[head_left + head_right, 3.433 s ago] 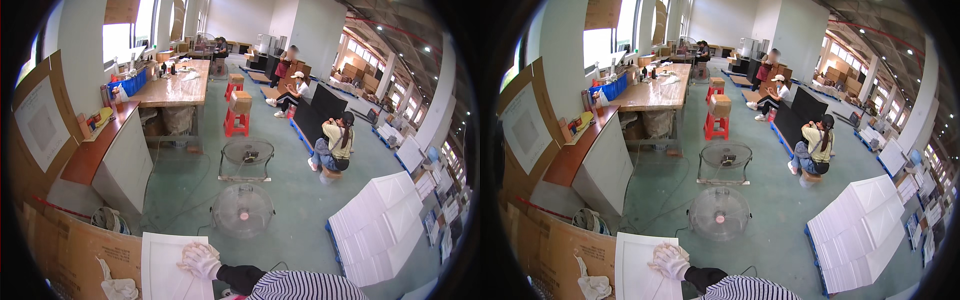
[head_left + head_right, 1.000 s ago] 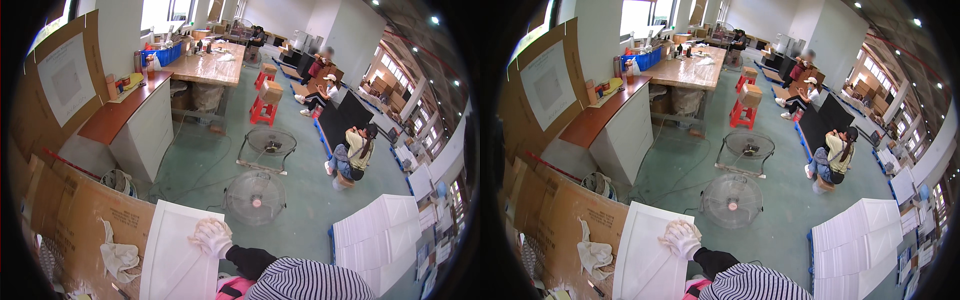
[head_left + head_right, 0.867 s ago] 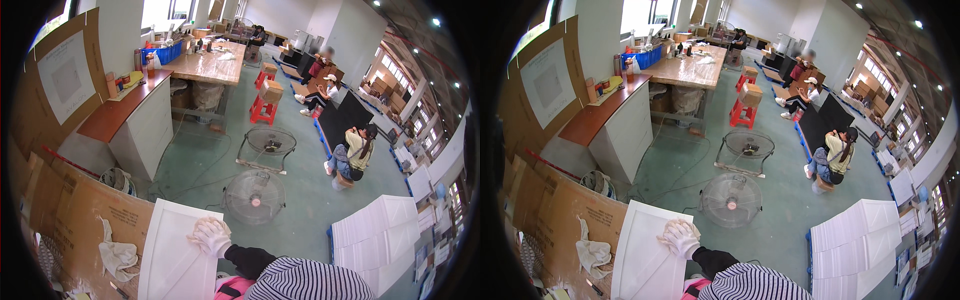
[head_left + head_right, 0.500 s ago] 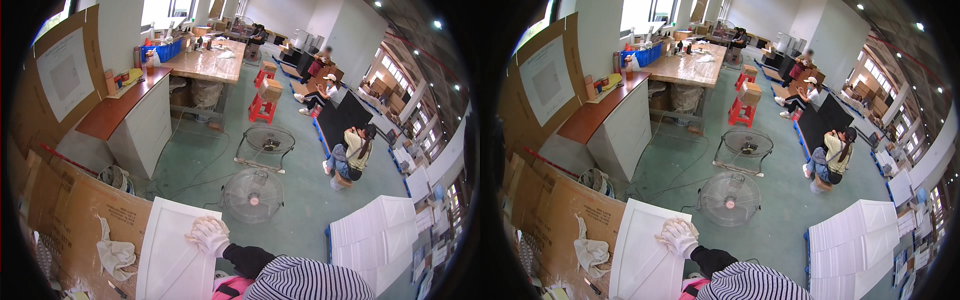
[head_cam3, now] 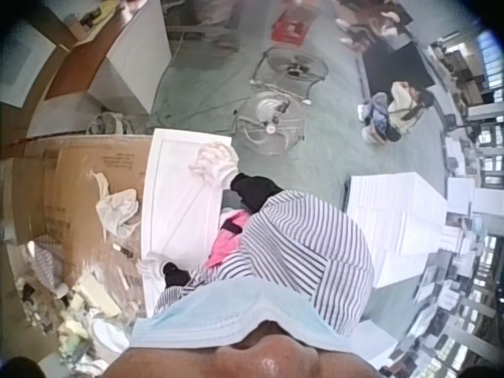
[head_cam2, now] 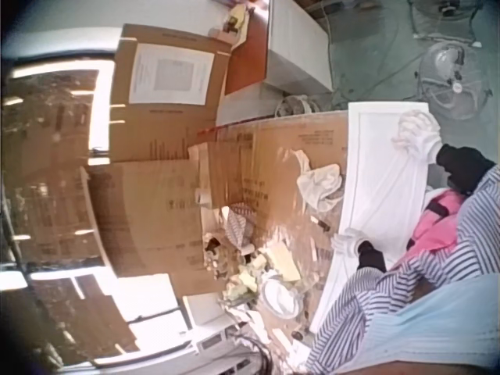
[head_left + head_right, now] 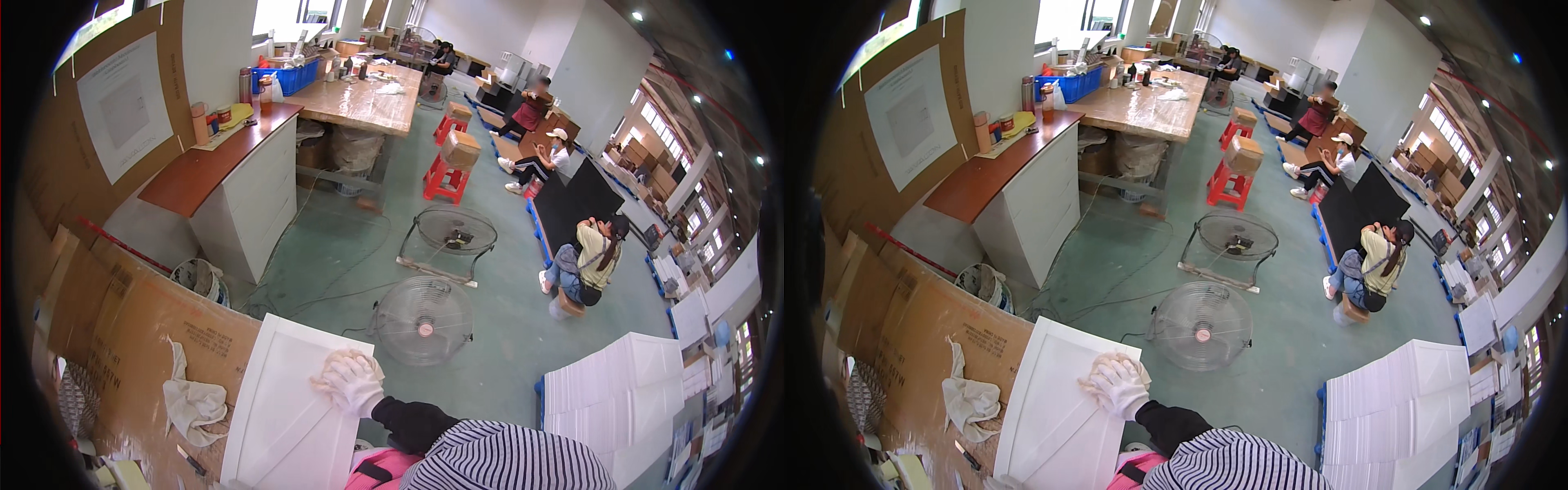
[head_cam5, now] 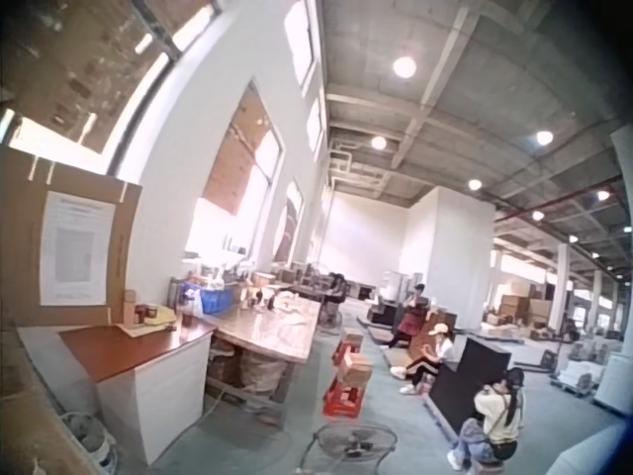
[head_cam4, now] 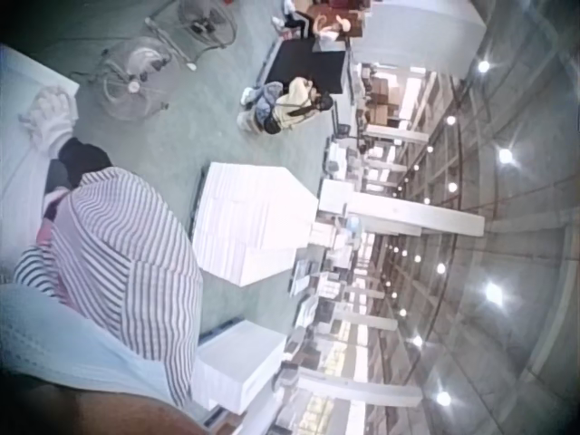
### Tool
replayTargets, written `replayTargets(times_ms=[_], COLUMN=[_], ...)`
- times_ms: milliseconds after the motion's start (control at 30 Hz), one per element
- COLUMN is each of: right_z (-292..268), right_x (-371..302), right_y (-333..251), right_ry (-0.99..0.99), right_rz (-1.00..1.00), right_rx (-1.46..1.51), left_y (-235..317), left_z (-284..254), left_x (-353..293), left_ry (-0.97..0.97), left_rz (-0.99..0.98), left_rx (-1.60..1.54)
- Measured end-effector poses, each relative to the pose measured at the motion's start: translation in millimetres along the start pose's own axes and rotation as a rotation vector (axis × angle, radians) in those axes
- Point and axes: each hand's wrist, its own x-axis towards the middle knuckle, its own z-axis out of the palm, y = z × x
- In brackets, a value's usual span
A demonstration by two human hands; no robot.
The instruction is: Sanding and wiping a white wooden cabinet door or panel using a sanding sponge.
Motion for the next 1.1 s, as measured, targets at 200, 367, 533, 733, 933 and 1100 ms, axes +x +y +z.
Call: replayTargets(times_ms=[200,367,533,733,933,1100], right_z=[3.5,5.1,4.0,-1.2,5.6,5.4], right_x=[-1.8,-2.0,-1.9,2.8,-0.7,-0.8], right_y=[3.5,4.6,3.9,0.3,1.2,0.6], right_ry=[0.016,0.031,0.004,0.024,0.028,0.04], right_rz=[-0.031,-0.037,-0.044,-0.058,-0.057,-0.026], right_rx=[-0.003,-0.003,-0.028,-0.016,-0.057,-0.062], left_y=[-0.5,3.3,-1.1,-4.4,-2.1,2.1], left_z=[1.0,-5.4,0.0,1.9,-2.5,-6.6], left_x=[-0.8,1.4,-2.0,-5.8,-3.3,1.2], left_ry=[-0.003,-0.054,-0.1,-0.13,-0.122,-0.148], left_rz=[-0.006,-0.011,-0.037,-0.042,-0.064,-0.097], left_rx=[-0.019,-0.018,-0.02,-0.037,-0.08,-0.104])
